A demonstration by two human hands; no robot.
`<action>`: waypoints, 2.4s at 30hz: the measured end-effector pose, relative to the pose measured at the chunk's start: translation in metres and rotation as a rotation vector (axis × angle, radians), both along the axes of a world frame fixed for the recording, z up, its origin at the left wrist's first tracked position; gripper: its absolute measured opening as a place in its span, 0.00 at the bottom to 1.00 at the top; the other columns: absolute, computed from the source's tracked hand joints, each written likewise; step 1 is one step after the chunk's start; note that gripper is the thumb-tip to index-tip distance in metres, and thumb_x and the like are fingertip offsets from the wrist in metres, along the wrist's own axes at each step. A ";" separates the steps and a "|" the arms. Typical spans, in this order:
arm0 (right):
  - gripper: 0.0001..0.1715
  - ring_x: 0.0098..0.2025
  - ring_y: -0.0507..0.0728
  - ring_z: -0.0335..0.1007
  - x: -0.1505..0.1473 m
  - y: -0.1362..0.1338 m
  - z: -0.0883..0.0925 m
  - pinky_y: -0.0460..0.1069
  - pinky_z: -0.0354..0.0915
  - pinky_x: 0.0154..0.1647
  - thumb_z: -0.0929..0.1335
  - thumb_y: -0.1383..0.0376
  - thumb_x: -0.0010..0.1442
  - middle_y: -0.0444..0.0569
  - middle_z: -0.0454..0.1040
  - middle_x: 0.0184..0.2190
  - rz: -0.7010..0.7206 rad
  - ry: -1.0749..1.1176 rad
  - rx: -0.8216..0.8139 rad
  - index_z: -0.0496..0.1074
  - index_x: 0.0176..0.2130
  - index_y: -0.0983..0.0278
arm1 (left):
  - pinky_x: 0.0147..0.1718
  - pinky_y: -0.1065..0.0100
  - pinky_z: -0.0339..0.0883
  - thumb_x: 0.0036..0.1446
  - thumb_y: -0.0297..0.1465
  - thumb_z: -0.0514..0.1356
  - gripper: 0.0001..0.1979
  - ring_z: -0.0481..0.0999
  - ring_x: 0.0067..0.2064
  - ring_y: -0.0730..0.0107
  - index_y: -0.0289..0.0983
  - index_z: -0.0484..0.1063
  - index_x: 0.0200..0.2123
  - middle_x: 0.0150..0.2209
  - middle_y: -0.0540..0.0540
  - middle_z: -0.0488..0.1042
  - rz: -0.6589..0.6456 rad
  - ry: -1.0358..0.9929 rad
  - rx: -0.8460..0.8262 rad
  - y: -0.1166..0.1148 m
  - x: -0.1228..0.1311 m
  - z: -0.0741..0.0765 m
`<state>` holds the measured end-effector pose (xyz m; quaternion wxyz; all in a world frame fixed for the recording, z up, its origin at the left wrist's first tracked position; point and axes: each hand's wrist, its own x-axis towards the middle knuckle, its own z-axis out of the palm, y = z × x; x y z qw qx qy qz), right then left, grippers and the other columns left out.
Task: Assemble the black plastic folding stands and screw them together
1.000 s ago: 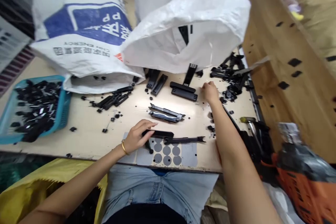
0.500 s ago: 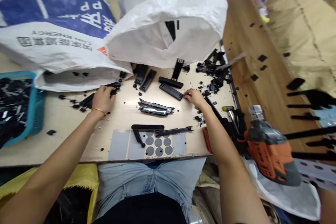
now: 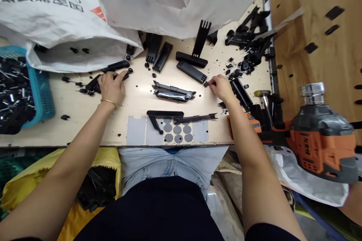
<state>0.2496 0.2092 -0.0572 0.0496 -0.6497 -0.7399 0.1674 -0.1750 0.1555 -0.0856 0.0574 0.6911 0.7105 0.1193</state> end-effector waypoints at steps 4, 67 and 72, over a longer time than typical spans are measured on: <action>0.10 0.35 0.57 0.68 -0.007 -0.014 -0.012 0.55 0.64 0.46 0.65 0.67 0.53 0.54 0.72 0.38 -0.050 0.077 0.140 0.75 0.35 0.65 | 0.55 0.51 0.50 0.59 0.25 0.49 0.25 0.63 0.53 0.50 0.44 0.65 0.59 0.50 0.38 0.66 0.023 -0.040 0.008 0.002 0.001 -0.002; 0.12 0.36 0.56 0.73 -0.036 -0.080 0.011 0.55 0.72 0.42 0.67 0.60 0.58 0.49 0.72 0.36 -0.284 0.654 0.176 0.68 0.41 0.62 | 0.48 0.42 0.68 0.54 0.42 0.54 0.15 0.72 0.47 0.50 0.51 0.73 0.43 0.37 0.46 0.74 0.303 0.050 -0.006 -0.061 -0.106 0.041; 0.16 0.33 0.52 0.74 -0.078 -0.139 0.022 0.51 0.74 0.37 0.70 0.55 0.56 0.46 0.74 0.36 -0.264 1.119 -0.103 0.67 0.40 0.61 | 0.42 0.54 0.73 0.55 0.37 0.58 0.13 0.74 0.41 0.58 0.48 0.76 0.43 0.38 0.44 0.72 0.152 -0.152 0.253 -0.086 -0.057 0.061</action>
